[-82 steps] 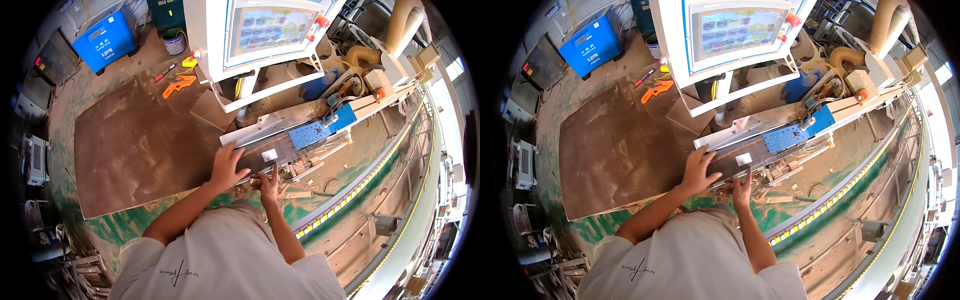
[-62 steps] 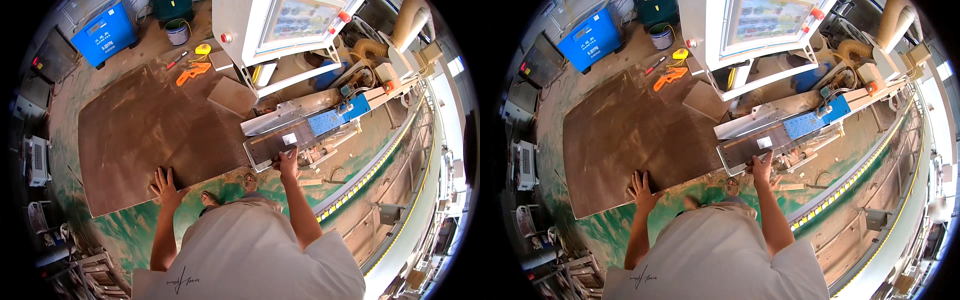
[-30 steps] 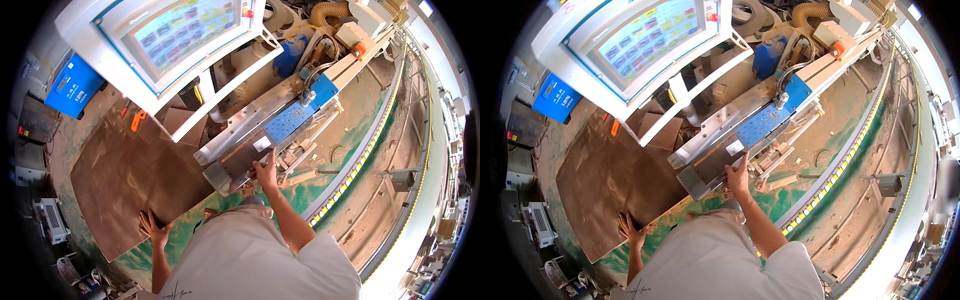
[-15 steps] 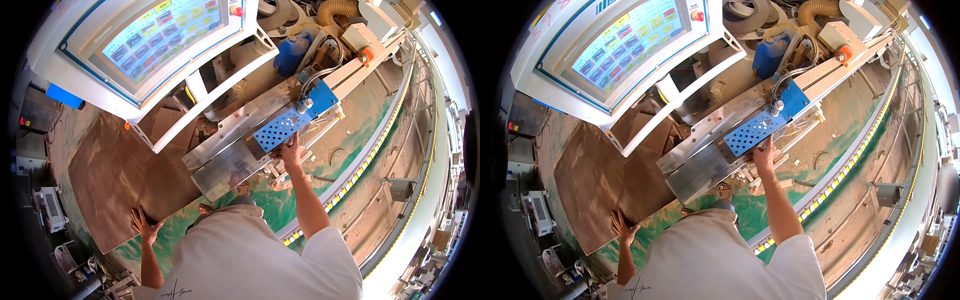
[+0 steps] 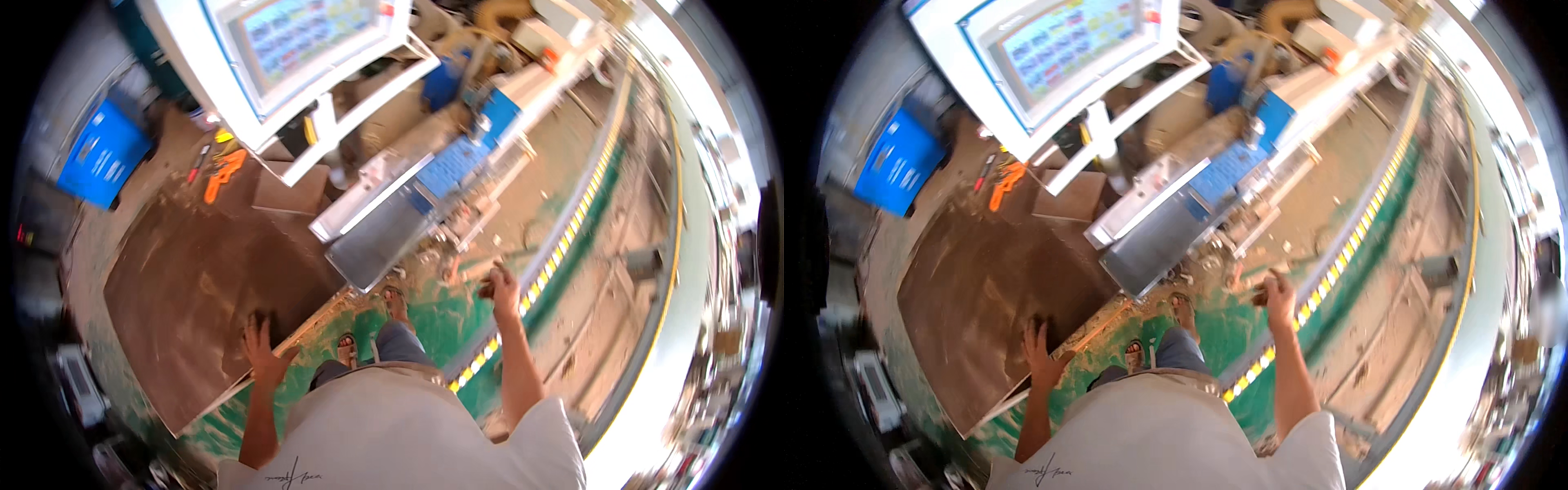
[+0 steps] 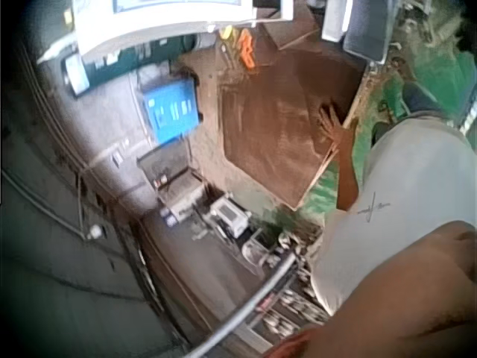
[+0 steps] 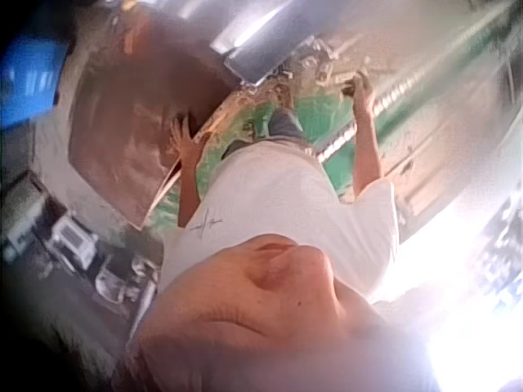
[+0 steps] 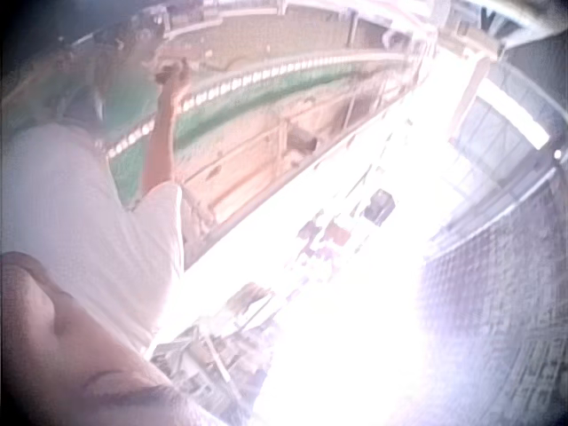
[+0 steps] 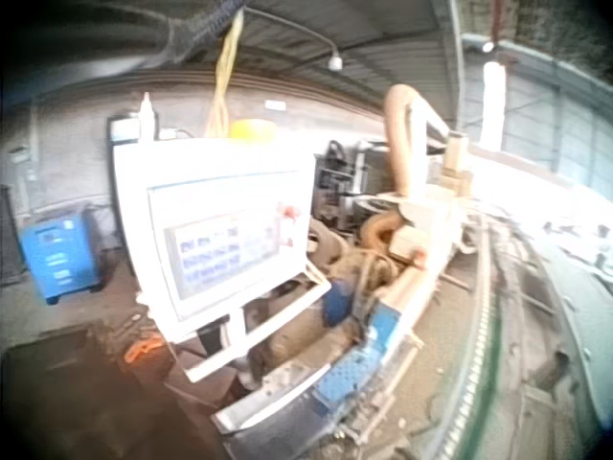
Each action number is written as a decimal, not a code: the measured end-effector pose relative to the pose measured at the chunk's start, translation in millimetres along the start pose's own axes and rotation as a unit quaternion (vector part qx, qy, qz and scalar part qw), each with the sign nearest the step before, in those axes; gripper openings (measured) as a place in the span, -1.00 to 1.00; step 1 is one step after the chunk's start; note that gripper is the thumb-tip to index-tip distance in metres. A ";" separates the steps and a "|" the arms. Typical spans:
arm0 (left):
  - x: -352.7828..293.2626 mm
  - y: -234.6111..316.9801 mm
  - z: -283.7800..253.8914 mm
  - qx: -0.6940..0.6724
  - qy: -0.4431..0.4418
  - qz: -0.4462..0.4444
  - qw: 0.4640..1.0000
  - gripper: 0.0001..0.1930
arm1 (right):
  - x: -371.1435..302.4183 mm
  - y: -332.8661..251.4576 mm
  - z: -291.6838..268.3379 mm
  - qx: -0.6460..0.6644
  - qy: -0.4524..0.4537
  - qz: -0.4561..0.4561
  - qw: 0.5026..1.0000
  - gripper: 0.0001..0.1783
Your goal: The person places wood panels into a woodworking machine for processing and then moves them to a side conveyor belt.
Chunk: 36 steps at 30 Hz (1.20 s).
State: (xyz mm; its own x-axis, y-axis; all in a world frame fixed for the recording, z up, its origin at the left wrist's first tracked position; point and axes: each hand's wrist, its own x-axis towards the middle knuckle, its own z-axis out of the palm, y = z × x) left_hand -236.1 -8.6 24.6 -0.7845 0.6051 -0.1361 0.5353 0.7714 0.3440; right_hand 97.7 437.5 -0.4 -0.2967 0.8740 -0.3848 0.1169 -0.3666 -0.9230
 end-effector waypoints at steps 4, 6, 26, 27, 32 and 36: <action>-15.4 54.7 24.1 -0.176 -0.012 0.286 0.942 -0.57 | -241.3 90.6 -40.3 0.004 0.020 0.122 0.992 -0.50; -28.4 6.7 106.7 -0.346 -0.159 0.203 0.902 -0.76 | -327.0 108.7 -65.7 -0.012 0.050 0.178 0.983 -0.55; -348.0 66.5 267.9 -0.038 -0.579 0.112 0.806 -0.81 | -1004.6 508.4 -471.2 -0.349 0.613 0.356 0.613 -0.05; -370.6 102.2 270.5 -0.014 -0.578 0.211 0.789 -0.74 | -1007.8 515.9 -459.8 -0.338 0.615 0.377 0.605 -0.02; -472.9 229.2 260.3 -0.037 -0.538 0.308 0.784 -0.64 | -1030.5 536.6 -380.7 -0.345 0.695 0.297 0.556 -0.20; -477.1 222.2 264.2 0.011 -0.509 0.348 0.787 -0.57 | -1054.1 561.4 -349.6 -0.133 0.851 0.283 0.422 -0.42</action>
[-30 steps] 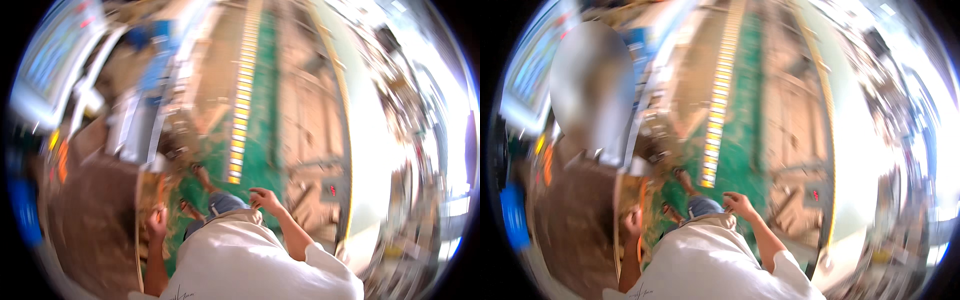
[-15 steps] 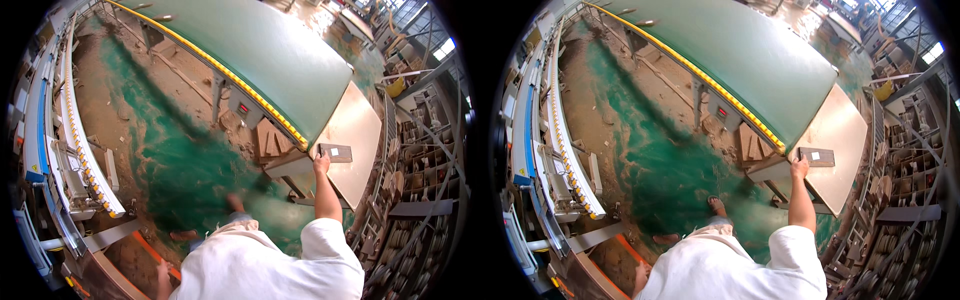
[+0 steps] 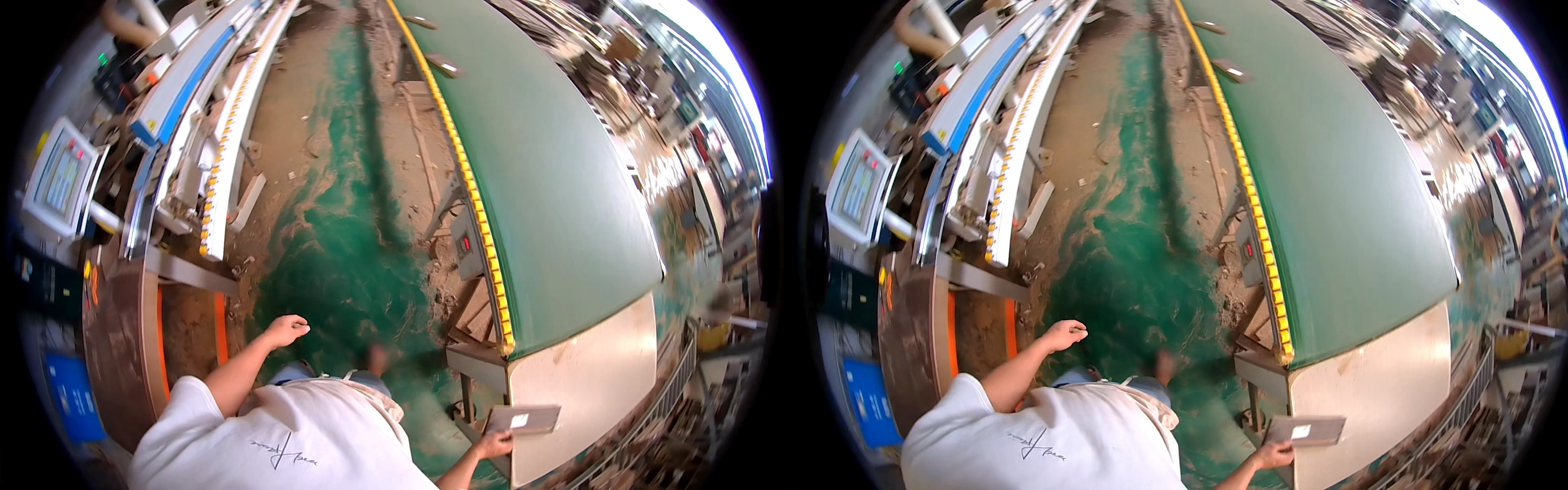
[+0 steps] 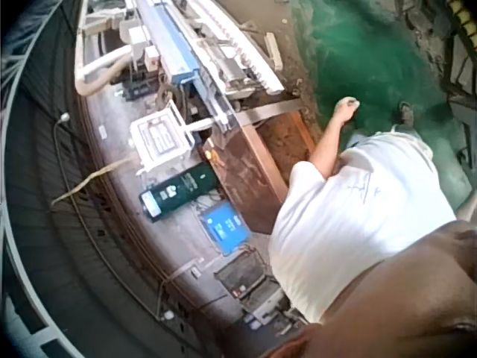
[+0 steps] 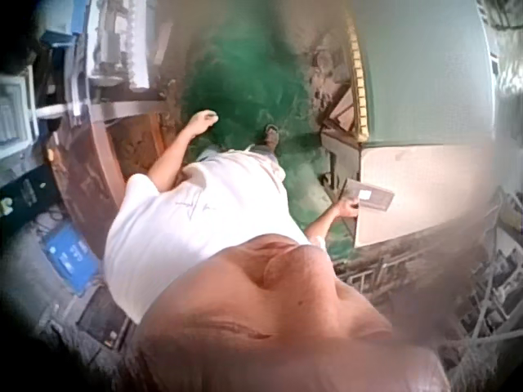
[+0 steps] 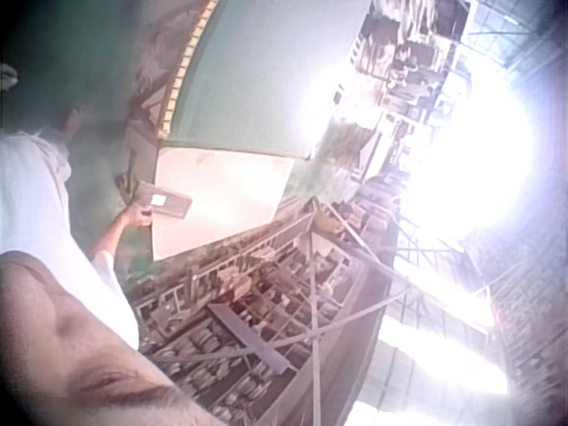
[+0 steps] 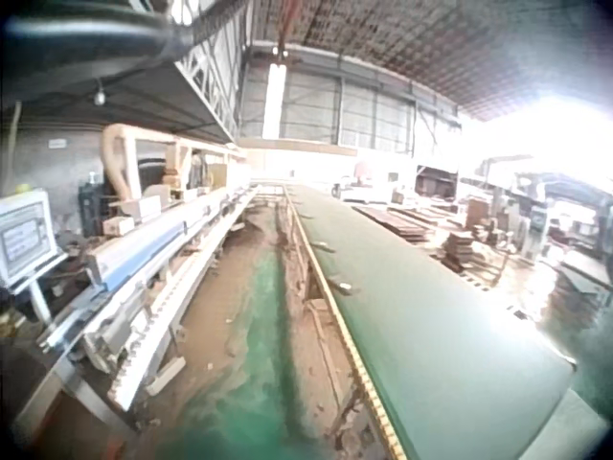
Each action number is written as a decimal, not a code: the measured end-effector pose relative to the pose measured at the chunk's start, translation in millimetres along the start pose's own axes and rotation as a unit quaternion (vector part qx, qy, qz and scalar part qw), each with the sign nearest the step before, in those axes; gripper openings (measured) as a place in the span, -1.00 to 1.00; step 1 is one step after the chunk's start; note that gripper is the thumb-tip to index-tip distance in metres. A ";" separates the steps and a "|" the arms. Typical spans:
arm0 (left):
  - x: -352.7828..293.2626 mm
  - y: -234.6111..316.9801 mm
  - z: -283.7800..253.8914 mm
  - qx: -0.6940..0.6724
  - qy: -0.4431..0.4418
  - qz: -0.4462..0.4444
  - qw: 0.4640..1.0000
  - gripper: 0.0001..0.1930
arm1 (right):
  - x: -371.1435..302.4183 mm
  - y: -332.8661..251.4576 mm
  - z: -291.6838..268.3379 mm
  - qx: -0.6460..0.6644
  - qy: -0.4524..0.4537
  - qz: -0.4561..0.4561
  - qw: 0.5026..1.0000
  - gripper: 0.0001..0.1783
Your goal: The person places wood panels into a woodworking machine for processing and then moves them to a side conveyor belt.
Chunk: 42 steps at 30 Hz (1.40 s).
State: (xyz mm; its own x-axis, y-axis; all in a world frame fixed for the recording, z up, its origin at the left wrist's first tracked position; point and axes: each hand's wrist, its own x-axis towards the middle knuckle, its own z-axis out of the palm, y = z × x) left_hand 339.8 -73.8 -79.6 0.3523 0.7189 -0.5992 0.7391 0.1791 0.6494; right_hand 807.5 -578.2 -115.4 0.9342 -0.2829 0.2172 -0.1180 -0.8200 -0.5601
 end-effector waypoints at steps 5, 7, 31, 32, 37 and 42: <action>-31.4 -55.4 -16.9 0.048 0.001 -0.061 0.997 -0.59 | 36.9 -11.5 4.4 0.160 0.011 0.465 0.871 -0.05; -43.2 -88.0 -32.1 0.009 0.010 -0.109 0.994 -0.60 | 37.3 -38.2 20.0 0.147 -0.026 0.390 0.909 -0.11; -295.7 -403.9 -264.5 -0.648 0.534 -0.156 0.520 -0.57 | -1080.7 -655.8 117.4 0.258 -0.811 -0.219 0.477 -0.46; -296.6 -407.5 -269.8 -0.661 0.541 -0.164 0.493 -0.58 | -1096.4 -661.1 113.0 0.271 -0.805 -0.200 0.488 -0.46; -279.6 -423.1 -267.9 -0.653 0.607 -0.157 0.424 -0.61 | -1100.0 -705.4 103.4 0.128 -0.819 -0.398 0.392 -0.38; -258.4 -420.0 -284.9 -0.699 0.590 -0.136 0.380 -0.51 | -1109.1 -724.8 78.9 0.073 -0.890 -0.345 0.288 -0.26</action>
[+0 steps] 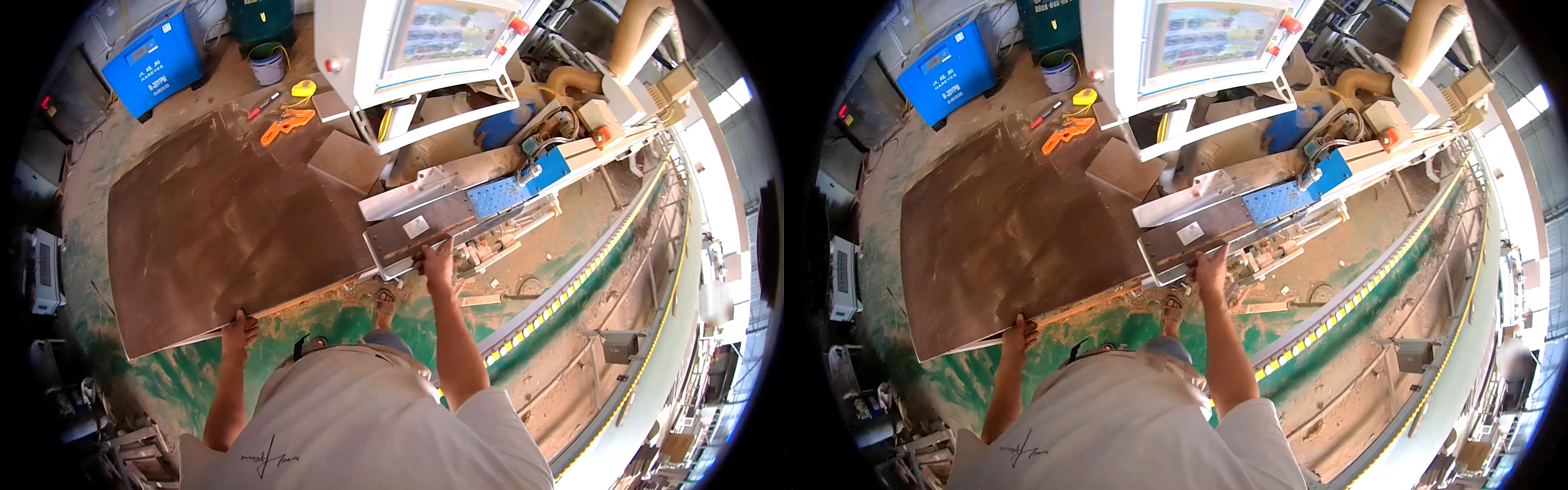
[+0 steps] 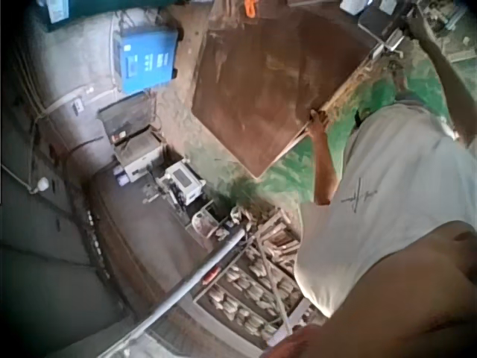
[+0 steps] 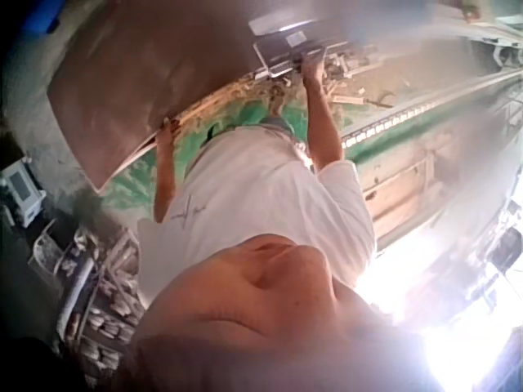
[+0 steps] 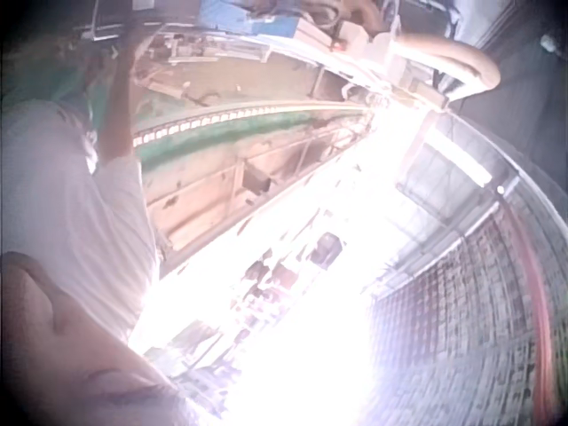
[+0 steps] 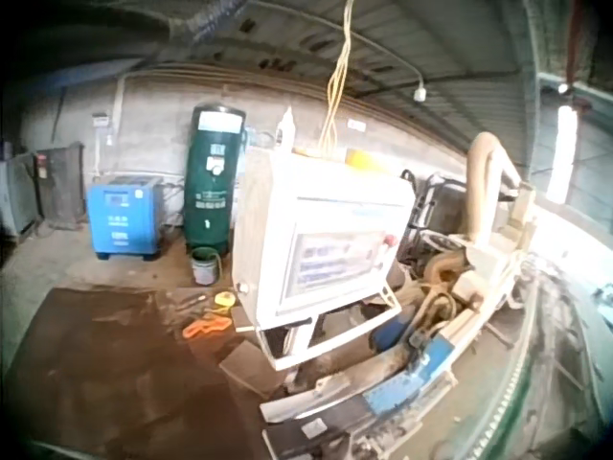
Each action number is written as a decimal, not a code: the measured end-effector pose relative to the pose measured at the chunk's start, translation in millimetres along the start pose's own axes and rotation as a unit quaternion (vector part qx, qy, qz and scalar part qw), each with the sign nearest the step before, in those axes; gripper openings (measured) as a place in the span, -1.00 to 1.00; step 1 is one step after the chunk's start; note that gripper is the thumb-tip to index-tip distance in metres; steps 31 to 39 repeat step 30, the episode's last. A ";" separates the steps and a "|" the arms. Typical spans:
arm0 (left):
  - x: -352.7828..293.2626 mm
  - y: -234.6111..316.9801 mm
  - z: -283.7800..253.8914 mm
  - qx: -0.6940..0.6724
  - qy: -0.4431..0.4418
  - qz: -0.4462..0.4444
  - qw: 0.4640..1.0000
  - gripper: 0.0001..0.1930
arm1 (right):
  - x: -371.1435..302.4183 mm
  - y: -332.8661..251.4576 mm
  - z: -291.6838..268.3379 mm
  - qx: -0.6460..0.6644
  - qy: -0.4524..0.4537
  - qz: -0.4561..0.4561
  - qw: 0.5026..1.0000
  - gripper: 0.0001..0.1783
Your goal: The person places wood panels into a woodworking machine for processing and then moves them to a side conveyor belt.
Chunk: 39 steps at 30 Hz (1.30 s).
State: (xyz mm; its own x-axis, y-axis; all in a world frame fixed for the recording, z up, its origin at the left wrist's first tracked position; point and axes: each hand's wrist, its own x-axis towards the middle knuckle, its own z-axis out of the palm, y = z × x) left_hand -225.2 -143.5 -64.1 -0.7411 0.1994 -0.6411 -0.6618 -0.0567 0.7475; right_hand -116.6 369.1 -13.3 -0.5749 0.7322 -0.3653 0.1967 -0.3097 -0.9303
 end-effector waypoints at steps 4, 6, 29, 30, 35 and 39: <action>0.8 1.9 -13.3 0.000 0.063 -0.073 0.995 -0.39 | 2.6 7.5 -2.1 -0.068 -0.002 -0.023 0.997 0.04; -6.4 0.8 -21.7 0.034 0.117 -0.094 0.988 -0.30 | -3.5 -26.8 0.9 -0.059 -0.025 0.023 0.998 0.03; -19.6 16.9 12.6 0.059 0.159 -0.115 0.979 -0.24 | 171.6 -88.1 -204.0 0.005 0.078 0.012 0.997 -0.14; -11.8 19.2 8.1 0.059 0.148 -0.111 0.981 -0.24 | 169.3 -74.9 -217.3 0.008 0.120 0.004 0.993 -0.15; -11.8 19.2 8.1 0.059 0.148 -0.111 0.981 -0.24 | 169.3 -74.9 -217.3 0.008 0.120 0.004 0.993 -0.15; -11.8 19.2 8.1 0.059 0.148 -0.111 0.981 -0.24 | 169.3 -74.9 -217.3 0.008 0.120 0.004 0.993 -0.15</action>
